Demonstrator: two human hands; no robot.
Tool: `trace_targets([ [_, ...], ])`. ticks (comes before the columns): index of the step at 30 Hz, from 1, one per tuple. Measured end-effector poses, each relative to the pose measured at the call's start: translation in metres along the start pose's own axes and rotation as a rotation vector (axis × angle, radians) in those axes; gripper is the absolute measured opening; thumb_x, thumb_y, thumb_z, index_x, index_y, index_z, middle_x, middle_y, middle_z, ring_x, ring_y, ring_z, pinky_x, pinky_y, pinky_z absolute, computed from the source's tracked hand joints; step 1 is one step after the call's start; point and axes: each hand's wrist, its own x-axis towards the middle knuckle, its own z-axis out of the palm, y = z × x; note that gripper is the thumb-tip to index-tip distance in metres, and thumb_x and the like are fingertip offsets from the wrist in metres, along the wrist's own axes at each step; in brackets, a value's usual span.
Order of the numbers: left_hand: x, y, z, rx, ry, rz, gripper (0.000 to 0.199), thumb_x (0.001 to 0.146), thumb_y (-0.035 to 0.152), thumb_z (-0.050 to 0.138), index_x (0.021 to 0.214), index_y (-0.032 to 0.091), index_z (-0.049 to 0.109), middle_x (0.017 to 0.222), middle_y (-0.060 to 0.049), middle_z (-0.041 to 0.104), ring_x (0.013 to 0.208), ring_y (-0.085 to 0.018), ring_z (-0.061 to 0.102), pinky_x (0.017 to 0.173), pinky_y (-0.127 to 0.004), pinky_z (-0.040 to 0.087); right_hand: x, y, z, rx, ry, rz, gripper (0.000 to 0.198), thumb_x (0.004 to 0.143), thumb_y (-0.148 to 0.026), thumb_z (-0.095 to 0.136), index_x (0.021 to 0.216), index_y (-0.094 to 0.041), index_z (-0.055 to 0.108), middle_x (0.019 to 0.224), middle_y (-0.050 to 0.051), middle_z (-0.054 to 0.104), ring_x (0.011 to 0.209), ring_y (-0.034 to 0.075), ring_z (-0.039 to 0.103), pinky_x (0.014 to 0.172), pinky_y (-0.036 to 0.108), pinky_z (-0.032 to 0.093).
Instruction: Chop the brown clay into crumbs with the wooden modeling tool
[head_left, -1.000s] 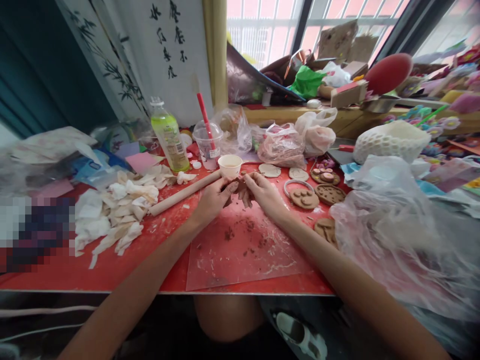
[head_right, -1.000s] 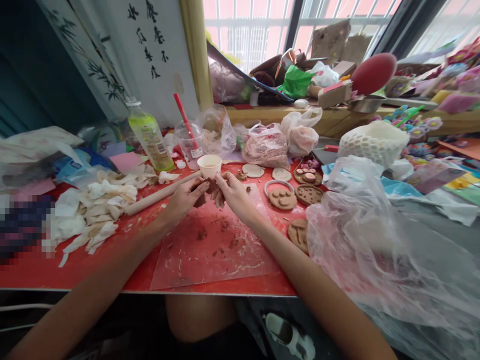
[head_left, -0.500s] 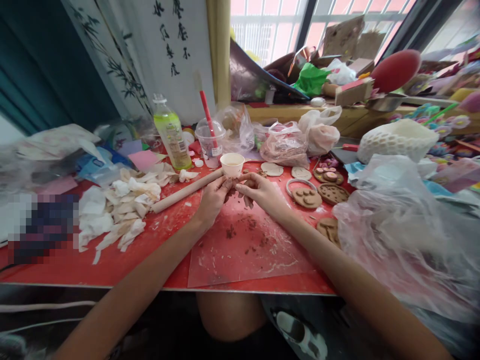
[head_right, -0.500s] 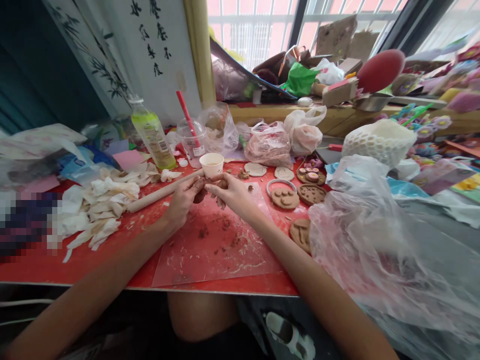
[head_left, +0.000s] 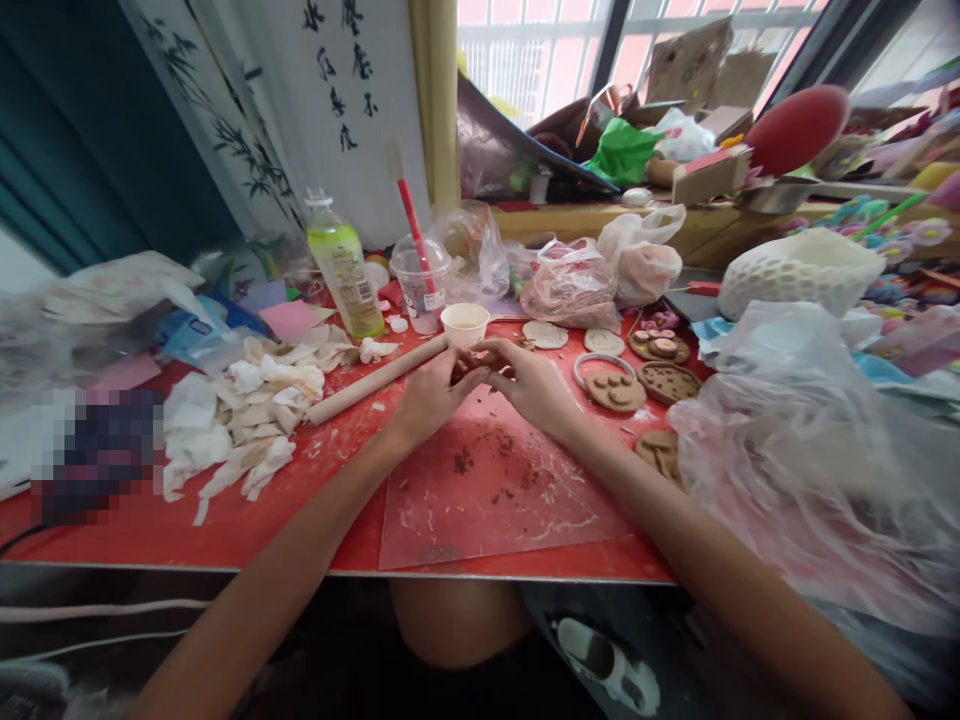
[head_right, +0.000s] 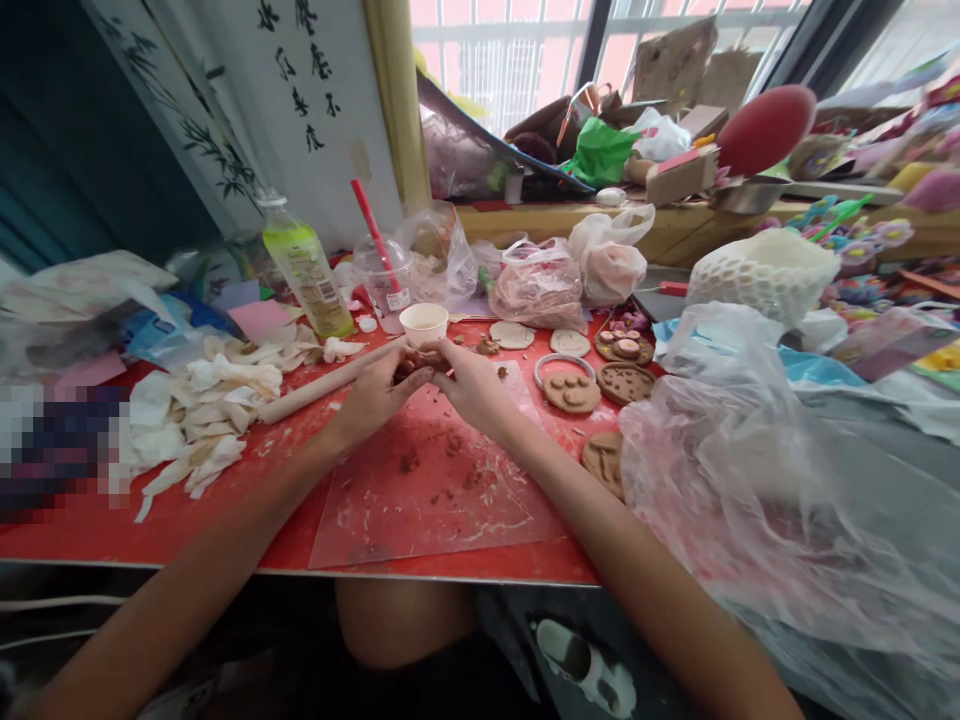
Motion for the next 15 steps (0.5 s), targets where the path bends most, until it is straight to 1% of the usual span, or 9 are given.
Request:
trace_targets([
  [2, 0.0, 0.002, -0.001, 0.015, -0.02, 0.003, 0.014, 0.088, 0.03, 0.058, 0.092, 0.017, 0.061, 0.084, -0.002, 0.064, 0.077, -0.015, 0.058, 0.071, -0.025, 0.04, 0.001, 0.001, -0.002, -0.083, -0.044, -0.028, 0.035, 0.077, -0.016, 0.066, 0.111, -0.022, 0.057, 0.096, 0.005, 0.069, 0.085, 0.018, 0.062, 0.083, 0.036, 0.045],
  [5, -0.001, 0.004, 0.0, 0.042, -0.03, -0.022, 0.008, 0.087, 0.023, 0.057, 0.091, 0.018, 0.063, 0.086, -0.002, 0.064, 0.081, -0.017, 0.057, 0.071, -0.026, 0.038, 0.003, 0.006, -0.006, -0.304, -0.125, -0.072, 0.043, 0.083, -0.025, 0.063, 0.124, -0.021, 0.05, 0.105, 0.008, 0.07, 0.089, 0.02, 0.064, 0.082, 0.037, 0.046],
  [6, -0.001, 0.004, 0.0, 0.044, -0.034, -0.031, 0.008, 0.088, 0.021, 0.055, 0.09, 0.018, 0.062, 0.085, -0.002, 0.063, 0.082, -0.017, 0.056, 0.071, -0.026, 0.038, 0.003, 0.007, -0.007, -0.369, -0.142, -0.08, 0.042, 0.084, -0.029, 0.062, 0.123, -0.02, 0.051, 0.105, 0.008, 0.07, 0.088, 0.02, 0.064, 0.08, 0.036, 0.046],
  [8, -0.001, 0.005, 0.0, 0.052, -0.031, -0.039, 0.011, 0.088, 0.019, 0.052, 0.086, 0.018, 0.062, 0.083, -0.002, 0.062, 0.081, -0.017, 0.055, 0.072, -0.027, 0.037, 0.004, 0.01, -0.009, -0.442, -0.164, -0.085, 0.037, 0.081, -0.035, 0.065, 0.114, -0.02, 0.057, 0.098, 0.008, 0.071, 0.085, 0.02, 0.063, 0.075, 0.034, 0.045],
  [10, -0.002, 0.005, 0.0, 0.068, -0.002, -0.04, 0.013, 0.088, 0.016, 0.049, 0.082, 0.017, 0.061, 0.082, -0.003, 0.062, 0.081, -0.017, 0.054, 0.072, -0.028, 0.036, 0.004, 0.01, -0.009, -0.466, -0.187, -0.089, 0.031, 0.078, -0.039, 0.069, 0.102, -0.02, 0.063, 0.091, 0.006, 0.07, 0.08, 0.02, 0.061, 0.072, 0.032, 0.043],
  [12, -0.002, 0.005, 0.001, 0.098, 0.035, -0.039, 0.015, 0.087, 0.014, 0.049, 0.078, 0.016, 0.06, 0.08, -0.004, 0.062, 0.081, -0.018, 0.053, 0.072, -0.029, 0.035, 0.003, 0.009, -0.007, -0.486, -0.207, -0.089, 0.026, 0.078, -0.041, 0.069, 0.094, -0.021, 0.066, 0.084, 0.005, 0.069, 0.075, 0.018, 0.059, 0.07, 0.031, 0.041],
  [13, -0.003, 0.006, 0.001, 0.119, 0.049, -0.037, 0.015, 0.086, 0.014, 0.049, 0.075, 0.016, 0.059, 0.078, -0.004, 0.061, 0.08, -0.018, 0.053, 0.072, -0.029, 0.035, 0.002, 0.007, -0.005, -0.49, -0.215, -0.089, 0.024, 0.08, -0.041, 0.067, 0.093, -0.021, 0.066, 0.083, 0.004, 0.069, 0.074, 0.018, 0.059, 0.069, 0.031, 0.04],
  [15, -0.003, 0.007, 0.002, 0.143, 0.068, -0.029, 0.015, 0.085, 0.014, 0.05, 0.071, 0.016, 0.057, 0.075, -0.004, 0.06, 0.078, -0.018, 0.052, 0.071, -0.03, 0.034, 0.0, 0.005, -0.003, -0.491, -0.22, -0.089, 0.023, 0.084, -0.039, 0.062, 0.096, -0.019, 0.066, 0.086, 0.005, 0.069, 0.076, 0.018, 0.059, 0.07, 0.03, 0.039],
])
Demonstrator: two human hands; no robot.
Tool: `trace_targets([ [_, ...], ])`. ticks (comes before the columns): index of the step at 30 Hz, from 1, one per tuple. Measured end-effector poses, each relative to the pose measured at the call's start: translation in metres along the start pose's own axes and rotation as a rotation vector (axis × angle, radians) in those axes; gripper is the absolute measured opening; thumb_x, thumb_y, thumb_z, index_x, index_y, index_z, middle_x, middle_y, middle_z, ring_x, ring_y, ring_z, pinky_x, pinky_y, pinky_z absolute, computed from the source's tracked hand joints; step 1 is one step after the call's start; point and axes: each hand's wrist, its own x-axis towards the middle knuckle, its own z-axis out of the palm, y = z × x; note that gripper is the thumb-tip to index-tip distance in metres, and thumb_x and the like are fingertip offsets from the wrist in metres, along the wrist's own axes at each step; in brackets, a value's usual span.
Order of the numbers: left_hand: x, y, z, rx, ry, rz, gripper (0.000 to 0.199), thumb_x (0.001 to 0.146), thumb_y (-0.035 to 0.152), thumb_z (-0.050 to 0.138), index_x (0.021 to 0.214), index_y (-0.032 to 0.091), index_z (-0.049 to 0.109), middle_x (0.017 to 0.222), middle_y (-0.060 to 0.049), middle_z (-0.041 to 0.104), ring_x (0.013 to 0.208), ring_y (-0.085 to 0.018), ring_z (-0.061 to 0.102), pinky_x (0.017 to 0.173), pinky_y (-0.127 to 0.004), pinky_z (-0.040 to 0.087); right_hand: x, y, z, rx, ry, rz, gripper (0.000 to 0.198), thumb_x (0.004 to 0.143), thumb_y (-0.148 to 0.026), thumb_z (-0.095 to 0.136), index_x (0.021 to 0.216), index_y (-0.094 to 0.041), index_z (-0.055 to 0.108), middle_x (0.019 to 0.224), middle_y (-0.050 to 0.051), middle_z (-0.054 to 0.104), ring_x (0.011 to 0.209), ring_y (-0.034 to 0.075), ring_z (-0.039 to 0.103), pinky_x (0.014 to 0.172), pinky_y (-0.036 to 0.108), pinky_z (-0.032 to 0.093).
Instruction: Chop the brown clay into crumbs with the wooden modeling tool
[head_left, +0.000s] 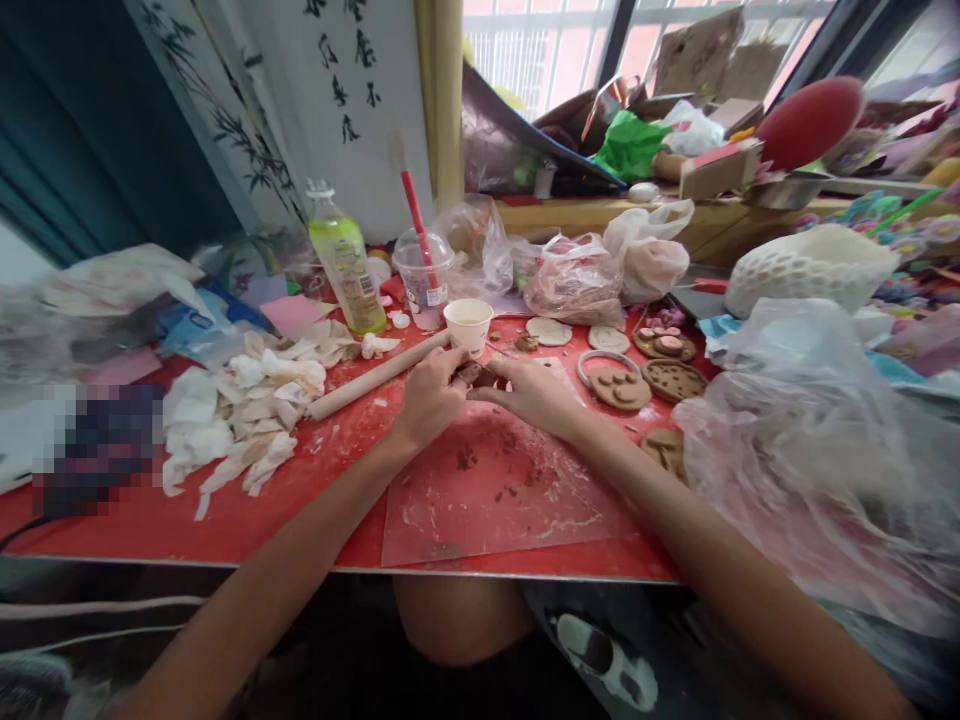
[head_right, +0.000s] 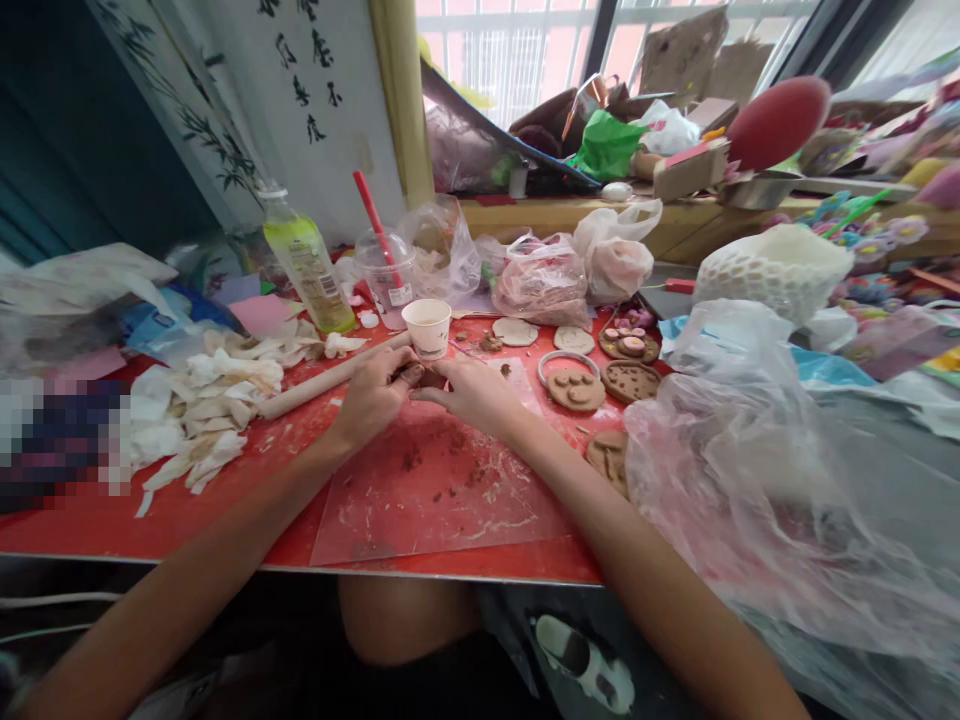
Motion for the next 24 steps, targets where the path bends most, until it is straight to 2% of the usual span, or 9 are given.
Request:
trace_targets([
  [2, 0.0, 0.0, 0.0, -0.027, 0.019, -0.005, 0.015, 0.083, 0.015, 0.051, 0.07, 0.017, 0.056, 0.074, -0.003, 0.059, 0.076, -0.017, 0.052, 0.069, -0.029, 0.035, -0.001, -0.003, 0.001, 0.005, 0.004, -0.002, 0.024, 0.087, -0.037, 0.057, 0.099, -0.017, 0.065, 0.09, 0.007, 0.069, 0.078, 0.018, 0.058, 0.071, 0.03, 0.039],
  [4, 0.001, 0.0, -0.002, -0.143, -0.008, -0.043, 0.016, 0.084, 0.02, 0.051, 0.068, 0.017, 0.054, 0.068, -0.001, 0.058, 0.067, -0.013, 0.051, 0.064, -0.026, 0.036, -0.001, -0.004, -0.001, 0.019, -0.009, -0.005, 0.025, 0.089, -0.035, 0.053, 0.097, -0.015, 0.065, 0.087, 0.007, 0.068, 0.074, 0.016, 0.057, 0.068, 0.028, 0.038],
  [8, 0.006, -0.004, -0.006, -0.488, -0.245, -0.178, 0.024, 0.084, 0.037, 0.051, 0.071, 0.017, 0.052, 0.052, 0.003, 0.053, 0.041, -0.007, 0.042, 0.043, -0.021, 0.03, -0.001, -0.004, -0.011, 0.082, -0.072, -0.016, 0.03, 0.092, -0.036, 0.044, 0.088, -0.014, 0.064, 0.069, 0.002, 0.062, 0.058, 0.011, 0.052, 0.06, 0.025, 0.037],
  [11, 0.008, -0.007, -0.006, -0.587, -0.337, -0.181, 0.04, 0.085, 0.054, 0.048, 0.073, 0.016, 0.055, 0.053, 0.001, 0.056, 0.037, -0.007, 0.045, 0.037, -0.019, 0.03, -0.002, -0.006, -0.02, 0.13, -0.069, -0.014, 0.033, 0.092, -0.038, 0.044, 0.09, -0.014, 0.065, 0.067, 0.0, 0.06, 0.057, 0.01, 0.05, 0.058, 0.024, 0.036],
  [13, 0.008, -0.006, -0.005, -0.601, -0.322, -0.174, 0.052, 0.082, 0.066, 0.046, 0.075, 0.015, 0.055, 0.058, 0.001, 0.056, 0.037, -0.006, 0.045, 0.034, -0.019, 0.029, -0.004, -0.007, -0.024, 0.168, -0.063, -0.022, 0.032, 0.091, -0.039, 0.045, 0.09, -0.014, 0.066, 0.068, 0.001, 0.06, 0.059, 0.01, 0.05, 0.059, 0.024, 0.036],
  [15, 0.007, -0.005, -0.005, -0.594, -0.278, -0.164, 0.055, 0.078, 0.07, 0.05, 0.078, 0.015, 0.055, 0.062, 0.002, 0.056, 0.037, -0.005, 0.044, 0.033, -0.019, 0.028, -0.004, -0.008, -0.024, 0.188, -0.065, -0.042, 0.03, 0.09, -0.037, 0.047, 0.091, -0.014, 0.067, 0.069, 0.001, 0.061, 0.061, 0.01, 0.05, 0.06, 0.024, 0.036],
  [19, 0.007, -0.003, -0.009, -0.526, -0.253, -0.098, 0.046, 0.076, 0.061, 0.062, 0.079, 0.016, 0.055, 0.059, 0.005, 0.051, 0.04, -0.004, 0.041, 0.037, -0.018, 0.029, -0.002, -0.004, -0.018, 0.139, -0.054, -0.073, 0.026, 0.088, -0.034, 0.052, 0.092, -0.014, 0.068, 0.071, 0.0, 0.061, 0.063, 0.01, 0.049, 0.063, 0.026, 0.035],
  [24, 0.006, -0.008, -0.006, -0.351, -0.159, -0.078, 0.033, 0.08, 0.046, 0.058, 0.068, 0.016, 0.053, 0.061, 0.002, 0.05, 0.054, -0.008, 0.045, 0.05, -0.02, 0.036, 0.002, 0.007, -0.006, 0.183, -0.135, -0.072, 0.029, 0.08, -0.04, 0.064, 0.095, -0.016, 0.066, 0.073, 0.0, 0.06, 0.066, 0.012, 0.05, 0.063, 0.026, 0.038],
])
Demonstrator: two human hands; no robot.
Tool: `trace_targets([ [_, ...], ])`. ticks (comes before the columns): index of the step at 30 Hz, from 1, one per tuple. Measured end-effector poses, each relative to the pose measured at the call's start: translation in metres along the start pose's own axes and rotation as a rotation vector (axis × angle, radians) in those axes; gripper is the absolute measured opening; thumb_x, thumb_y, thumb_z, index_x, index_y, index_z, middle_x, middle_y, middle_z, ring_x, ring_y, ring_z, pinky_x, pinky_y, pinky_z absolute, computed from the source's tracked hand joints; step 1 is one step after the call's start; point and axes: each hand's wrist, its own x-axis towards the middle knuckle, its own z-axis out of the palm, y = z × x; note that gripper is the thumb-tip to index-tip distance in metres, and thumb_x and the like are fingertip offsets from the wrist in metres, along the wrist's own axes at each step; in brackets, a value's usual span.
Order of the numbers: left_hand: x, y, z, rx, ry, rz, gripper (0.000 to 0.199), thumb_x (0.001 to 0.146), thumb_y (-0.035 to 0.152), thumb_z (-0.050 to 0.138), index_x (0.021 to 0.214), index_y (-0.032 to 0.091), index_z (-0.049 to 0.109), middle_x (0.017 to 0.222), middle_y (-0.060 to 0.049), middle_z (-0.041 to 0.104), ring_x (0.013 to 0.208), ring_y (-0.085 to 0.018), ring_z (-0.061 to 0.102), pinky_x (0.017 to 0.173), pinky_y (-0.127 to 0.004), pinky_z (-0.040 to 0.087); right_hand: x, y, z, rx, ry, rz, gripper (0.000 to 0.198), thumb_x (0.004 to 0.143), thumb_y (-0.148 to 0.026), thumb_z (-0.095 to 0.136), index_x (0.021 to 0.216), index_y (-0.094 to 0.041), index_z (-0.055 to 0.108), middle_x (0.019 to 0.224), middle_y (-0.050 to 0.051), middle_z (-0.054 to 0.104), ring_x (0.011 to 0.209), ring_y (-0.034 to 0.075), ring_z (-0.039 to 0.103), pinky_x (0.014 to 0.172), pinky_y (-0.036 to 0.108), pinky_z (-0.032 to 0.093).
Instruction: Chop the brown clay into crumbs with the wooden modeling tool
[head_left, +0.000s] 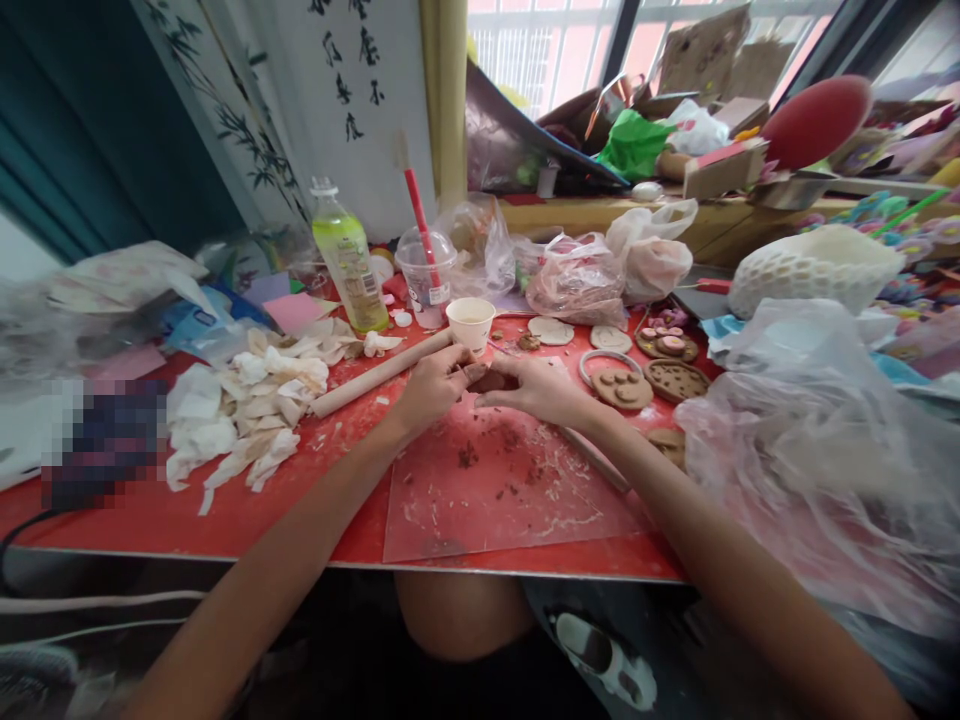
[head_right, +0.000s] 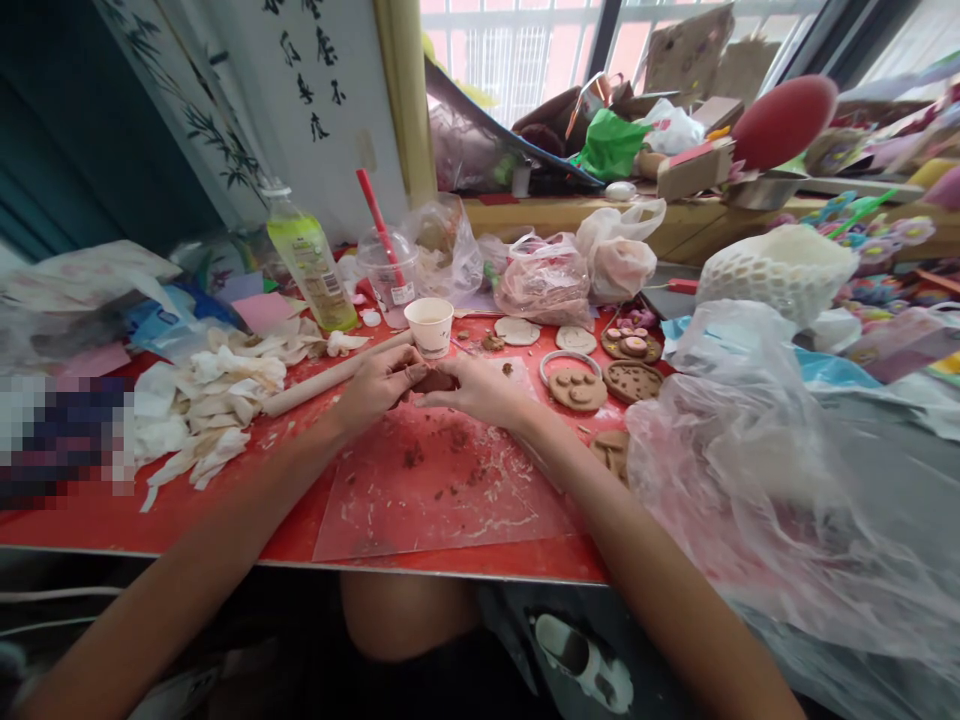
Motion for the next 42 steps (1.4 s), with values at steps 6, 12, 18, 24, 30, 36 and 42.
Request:
trace_targets([
  [6, 0.002, -0.005, 0.002, -0.038, 0.028, -0.071, 0.028, 0.083, 0.04, 0.053, 0.068, 0.017, 0.05, 0.055, 0.004, 0.046, 0.046, -0.007, 0.04, 0.043, -0.02, 0.029, 0.0, -0.002, 0.004, 0.06, 0.037, 0.035, 0.021, 0.085, -0.037, 0.058, 0.088, -0.017, 0.064, 0.072, 0.0, 0.062, 0.064, 0.011, 0.052, 0.062, 0.025, 0.04],
  [12, 0.006, -0.006, -0.005, -0.07, 0.007, -0.148, 0.039, 0.09, 0.05, 0.044, 0.079, 0.016, 0.059, 0.055, 0.001, 0.052, 0.041, -0.008, 0.046, 0.04, -0.02, 0.03, 0.0, -0.003, -0.004, 0.117, 0.219, 0.159, 0.028, 0.09, -0.039, 0.049, 0.072, -0.018, 0.051, 0.059, -0.002, 0.056, 0.042, 0.006, 0.043, 0.044, 0.023, 0.032],
  [18, 0.003, -0.005, -0.001, -0.076, -0.107, -0.128, 0.04, 0.081, 0.056, 0.059, 0.084, 0.016, 0.058, 0.069, 0.002, 0.057, 0.044, -0.004, 0.047, 0.04, -0.017, 0.032, -0.001, -0.001, -0.011, 0.128, 0.239, 0.101, 0.023, 0.09, -0.035, 0.052, 0.073, -0.019, 0.052, 0.052, -0.004, 0.053, 0.046, 0.007, 0.048, 0.05, 0.024, 0.036],
  [24, 0.004, 0.002, -0.003, -0.244, -0.099, -0.204, 0.037, 0.071, 0.049, 0.071, 0.082, 0.017, 0.056, 0.061, 0.004, 0.053, 0.039, -0.004, 0.044, 0.035, -0.018, 0.024, -0.002, 0.0, -0.011, 0.145, 0.186, 0.067, 0.022, 0.09, -0.034, 0.05, 0.075, -0.018, 0.054, 0.062, -0.002, 0.057, 0.051, 0.007, 0.051, 0.053, 0.024, 0.04],
  [30, 0.002, 0.006, -0.003, -0.343, -0.093, -0.19, 0.031, 0.07, 0.043, 0.071, 0.079, 0.015, 0.062, 0.067, 0.0, 0.059, 0.046, -0.005, 0.046, 0.039, -0.019, 0.029, -0.001, -0.004, -0.009, 0.163, 0.137, 0.063, 0.024, 0.091, -0.034, 0.047, 0.076, -0.018, 0.054, 0.064, -0.001, 0.057, 0.053, 0.008, 0.051, 0.053, 0.023, 0.042],
  [36, 0.001, 0.012, -0.003, -0.434, -0.06, -0.294, 0.019, 0.063, 0.03, 0.072, 0.072, 0.014, 0.066, 0.055, 0.001, 0.059, 0.045, -0.006, 0.042, 0.043, -0.021, 0.028, -0.001, -0.011, -0.004, 0.192, 0.082, 0.104, 0.033, 0.096, -0.039, 0.036, 0.078, -0.017, 0.053, 0.064, -0.001, 0.058, 0.05, 0.008, 0.053, 0.052, 0.023, 0.043],
  [42, 0.002, 0.008, -0.002, -0.351, -0.09, -0.26, 0.023, 0.068, 0.036, 0.069, 0.072, 0.014, 0.061, 0.057, 0.001, 0.055, 0.043, -0.005, 0.04, 0.039, -0.022, 0.021, 0.0, -0.013, 0.001, 0.221, 0.094, 0.119, 0.033, 0.095, -0.041, 0.04, 0.076, -0.018, 0.053, 0.066, 0.0, 0.059, 0.05, 0.006, 0.052, 0.051, 0.022, 0.042],
])
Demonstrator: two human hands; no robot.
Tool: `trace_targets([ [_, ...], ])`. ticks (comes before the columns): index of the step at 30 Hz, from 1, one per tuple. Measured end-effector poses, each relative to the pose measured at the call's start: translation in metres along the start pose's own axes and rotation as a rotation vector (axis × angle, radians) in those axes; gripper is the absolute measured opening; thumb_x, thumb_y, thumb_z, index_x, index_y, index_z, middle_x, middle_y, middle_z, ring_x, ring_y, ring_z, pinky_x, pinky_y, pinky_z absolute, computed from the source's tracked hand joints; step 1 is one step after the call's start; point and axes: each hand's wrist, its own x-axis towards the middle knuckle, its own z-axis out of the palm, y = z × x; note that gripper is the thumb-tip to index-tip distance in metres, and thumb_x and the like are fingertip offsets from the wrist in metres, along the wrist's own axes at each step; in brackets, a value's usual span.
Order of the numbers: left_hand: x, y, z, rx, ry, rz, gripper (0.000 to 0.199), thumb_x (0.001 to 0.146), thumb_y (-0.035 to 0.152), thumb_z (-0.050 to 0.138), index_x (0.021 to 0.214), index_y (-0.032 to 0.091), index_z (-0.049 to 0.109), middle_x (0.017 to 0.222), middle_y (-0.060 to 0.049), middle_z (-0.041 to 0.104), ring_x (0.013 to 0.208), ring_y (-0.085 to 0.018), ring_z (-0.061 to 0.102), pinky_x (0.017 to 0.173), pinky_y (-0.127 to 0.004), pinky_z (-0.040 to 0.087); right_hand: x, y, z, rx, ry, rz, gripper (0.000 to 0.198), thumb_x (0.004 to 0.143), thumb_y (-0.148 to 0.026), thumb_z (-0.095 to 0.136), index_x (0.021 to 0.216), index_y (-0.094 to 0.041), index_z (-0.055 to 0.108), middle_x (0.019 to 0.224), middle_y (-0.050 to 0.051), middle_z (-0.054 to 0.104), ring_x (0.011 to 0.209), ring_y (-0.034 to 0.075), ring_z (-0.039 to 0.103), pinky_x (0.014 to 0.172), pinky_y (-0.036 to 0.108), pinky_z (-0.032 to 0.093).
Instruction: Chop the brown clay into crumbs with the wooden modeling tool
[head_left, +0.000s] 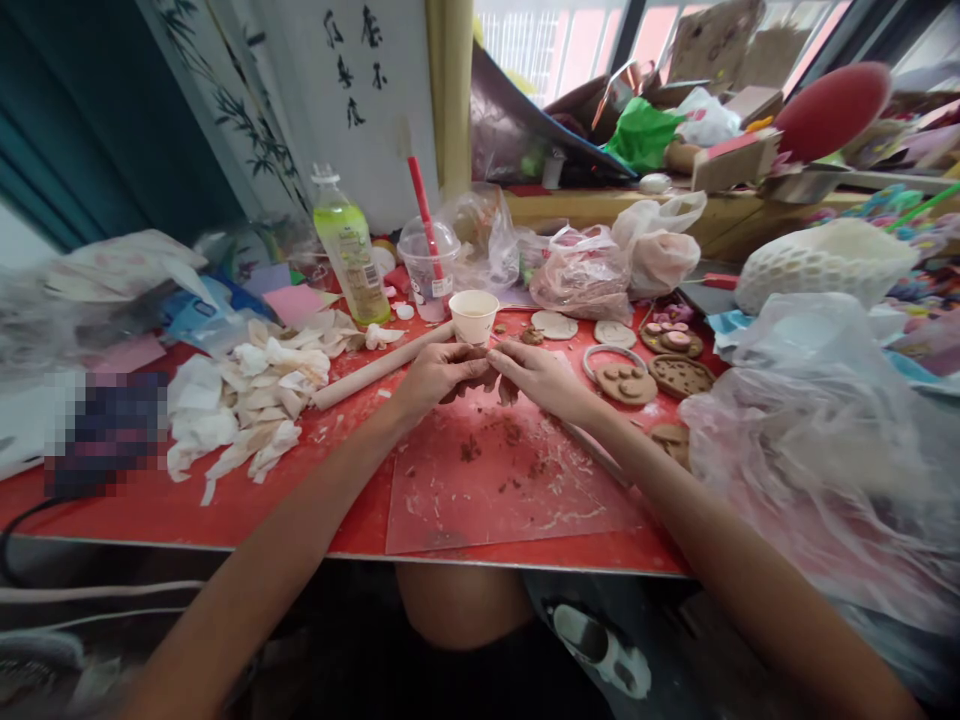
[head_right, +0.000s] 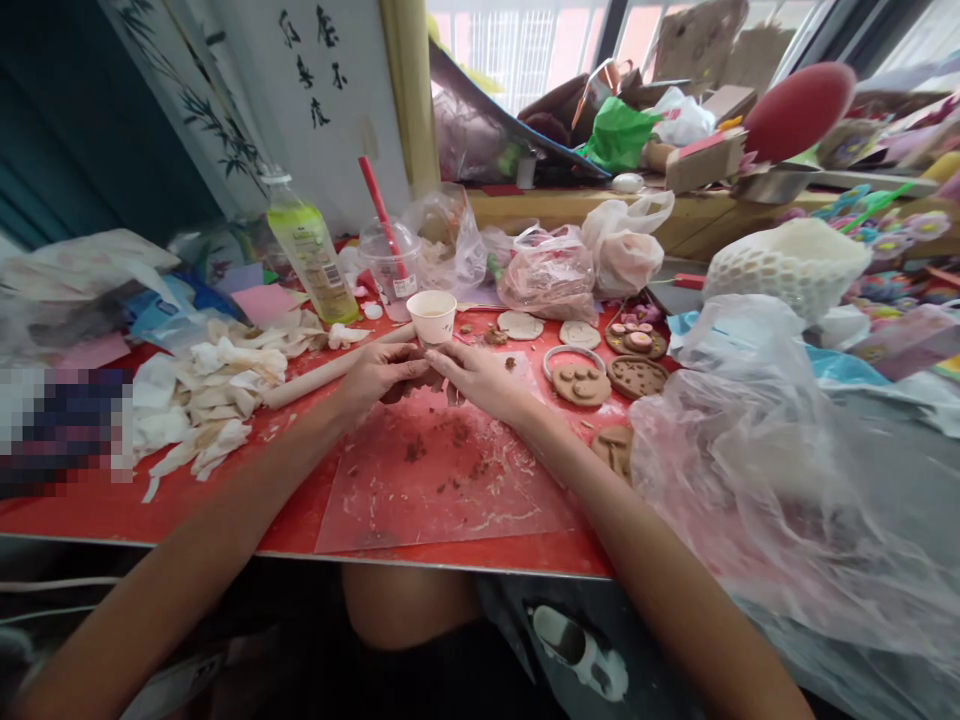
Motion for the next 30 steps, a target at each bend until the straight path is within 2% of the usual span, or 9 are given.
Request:
trace_targets([
  [6, 0.0, 0.0, -0.005, 0.019, -0.097, 0.044, 0.04, 0.066, 0.019, 0.069, 0.103, 0.016, 0.055, 0.081, 0.002, 0.053, 0.057, -0.005, 0.044, 0.049, -0.02, 0.035, 0.001, 0.007, -0.013, -0.011, 0.208, -0.019, 0.034, 0.092, -0.044, 0.046, 0.071, -0.018, 0.051, 0.061, -0.001, 0.056, 0.05, 0.007, 0.048, 0.049, 0.023, 0.037],
  [10, 0.003, 0.003, -0.014, -0.104, 0.042, 0.11, 0.046, 0.056, 0.003, 0.06, 0.101, 0.015, 0.054, 0.083, 0.002, 0.058, 0.069, -0.008, 0.055, 0.062, -0.022, 0.043, 0.001, 0.011, -0.011, -0.18, -0.105, -0.007, 0.029, 0.087, -0.04, 0.055, 0.068, -0.018, 0.058, 0.063, -0.001, 0.06, 0.052, 0.008, 0.047, 0.053, 0.024, 0.036],
  [12, 0.005, 0.006, -0.019, -0.122, 0.073, 0.172, 0.036, 0.061, 0.005, 0.062, 0.096, 0.013, 0.057, 0.079, 0.001, 0.062, 0.072, -0.01, 0.059, 0.069, -0.024, 0.046, 0.001, 0.014, -0.006, -0.239, -0.144, -0.001, 0.02, 0.075, -0.035, 0.07, 0.067, -0.018, 0.062, 0.062, -0.002, 0.06, 0.057, 0.01, 0.049, 0.058, 0.025, 0.036],
  [14, 0.004, 0.009, -0.022, -0.154, 0.065, 0.224, 0.025, 0.069, 0.012, 0.065, 0.094, 0.012, 0.06, 0.078, -0.001, 0.065, 0.073, -0.012, 0.062, 0.075, -0.029, 0.049, 0.003, 0.017, -0.005, -0.265, -0.056, 0.011, 0.017, 0.072, -0.033, 0.072, 0.072, -0.019, 0.064, 0.065, -0.001, 0.06, 0.061, 0.011, 0.05, 0.06, 0.026, 0.035],
  [18, 0.0, 0.01, -0.019, -0.142, -0.05, 0.274, 0.023, 0.078, 0.02, 0.065, 0.1, 0.012, 0.062, 0.075, -0.001, 0.066, 0.068, -0.013, 0.062, 0.072, -0.031, 0.05, 0.007, 0.018, -0.016, -0.289, 0.265, 0.055, 0.025, 0.091, -0.035, 0.044, 0.081, -0.017, 0.059, 0.068, 0.001, 0.056, 0.063, 0.014, 0.049, 0.063, 0.029, 0.033],
  [21, -0.003, 0.004, -0.013, 0.114, -0.238, 0.187, 0.015, 0.08, 0.022, 0.063, 0.092, 0.014, 0.065, 0.073, -0.001, 0.065, 0.068, -0.013, 0.06, 0.069, -0.029, 0.048, 0.007, 0.015, -0.022, -0.275, 0.41, 0.077, 0.026, 0.091, -0.033, 0.041, 0.074, -0.018, 0.055, 0.063, 0.0, 0.053, 0.061, 0.014, 0.047, 0.062, 0.029, 0.033],
  [24, -0.006, 0.003, -0.011, 0.454, -0.364, 0.153, 0.009, 0.077, 0.023, 0.065, 0.083, 0.016, 0.068, 0.083, -0.002, 0.066, 0.08, -0.015, 0.06, 0.078, -0.03, 0.046, 0.007, 0.013, -0.02, -0.248, 0.423, 0.08, 0.024, 0.086, -0.031, 0.047, 0.066, -0.019, 0.053, 0.056, -0.002, 0.05, 0.055, 0.012, 0.045, 0.059, 0.028, 0.032],
  [27, -0.006, 0.017, -0.011, 0.427, -0.215, 0.289, 0.021, 0.08, 0.03, 0.067, 0.098, 0.019, 0.068, 0.108, -0.004, 0.065, 0.103, -0.018, 0.058, 0.092, -0.03, 0.042, 0.007, 0.013, -0.017, -0.205, 0.45, 0.073, 0.023, 0.084, -0.031, 0.049, 0.066, -0.019, 0.054, 0.054, -0.003, 0.049, 0.053, 0.012, 0.045, 0.059, 0.028, 0.033],
  [30, 0.002, 0.033, 0.003, 0.016, -0.003, 0.411, 0.033, 0.089, 0.044, 0.056, 0.072, 0.017, 0.062, 0.072, 0.0, 0.062, 0.069, -0.01, 0.058, 0.07, -0.025, 0.045, 0.008, 0.017, -0.019, -0.153, 0.531, 0.067, 0.023, 0.084, -0.034, 0.048, 0.068, -0.02, 0.055, 0.055, -0.002, 0.048, 0.055, 0.013, 0.046, 0.058, 0.028, 0.034],
])
